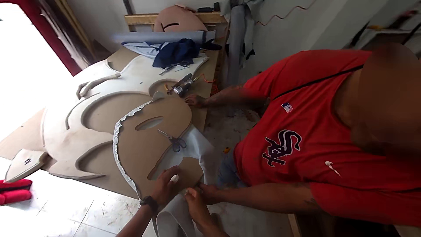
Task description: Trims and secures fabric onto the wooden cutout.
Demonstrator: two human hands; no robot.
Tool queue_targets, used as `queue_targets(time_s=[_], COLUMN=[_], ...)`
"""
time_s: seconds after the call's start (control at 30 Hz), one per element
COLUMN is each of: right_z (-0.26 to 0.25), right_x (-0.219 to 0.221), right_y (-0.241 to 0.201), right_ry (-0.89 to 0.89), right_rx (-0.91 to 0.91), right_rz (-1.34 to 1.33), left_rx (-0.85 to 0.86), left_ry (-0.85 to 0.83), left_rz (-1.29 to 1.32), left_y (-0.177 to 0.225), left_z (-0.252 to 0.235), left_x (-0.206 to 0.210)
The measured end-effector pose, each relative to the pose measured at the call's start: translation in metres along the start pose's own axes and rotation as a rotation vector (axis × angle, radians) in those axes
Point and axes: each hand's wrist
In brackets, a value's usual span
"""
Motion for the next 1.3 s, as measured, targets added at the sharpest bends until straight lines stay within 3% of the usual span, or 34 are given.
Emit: queue_targets(time_s=[0.13,0.4,0.6,0.7,0.83,1.03,1.1,1.3], right_z=[0.02,0.035,0.013,-0.003,-0.008,0.001,-0.007,-0.003], right_x=[-0.006,-0.011,-0.012,-0.008,-0.007,-0.014,-0.014,-0.021], right_y=[0.014,0.06,0.042,0.039,0.043,0.032,0.046,0.045], right_ry=[0.022,0.083,0.171,0.243,0.164,0.162,0.17,0.089], right_rx=[-0.034,0.067,0.147,0.196,0.12,0.207,0.138,0.206], right_rz=[-0.027,-0.008,0.094,0.248,0.413,0.234,0.157,0.187], left_rx=[0.168,0.444,0.567,0.593,0.557,0.529,0.519,0.516], left_ry=[-0.015,-0.213,-0.32,-0.306,-0.248,-0.199,-0.195,-0.182], left_rz=[-0.074,-0.213,-0.221,-0.151,-0.05,-0.051,-0.064,-0.033], left_y=[-0.005,-0.002,-0.003,-0.005,-0.008,-0.008,-0.008,-0.011], left_z=[0.009,0.014,0.014,0.013,0.013,0.012,0.011,0.016], left_x=[0.008,0.005,0.001,0.002,0.0,0.006,0.005,0.009])
Point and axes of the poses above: each hand's wrist, its own z-axis away from the middle knuckle, its own x-axis out of the palm, y = z × x
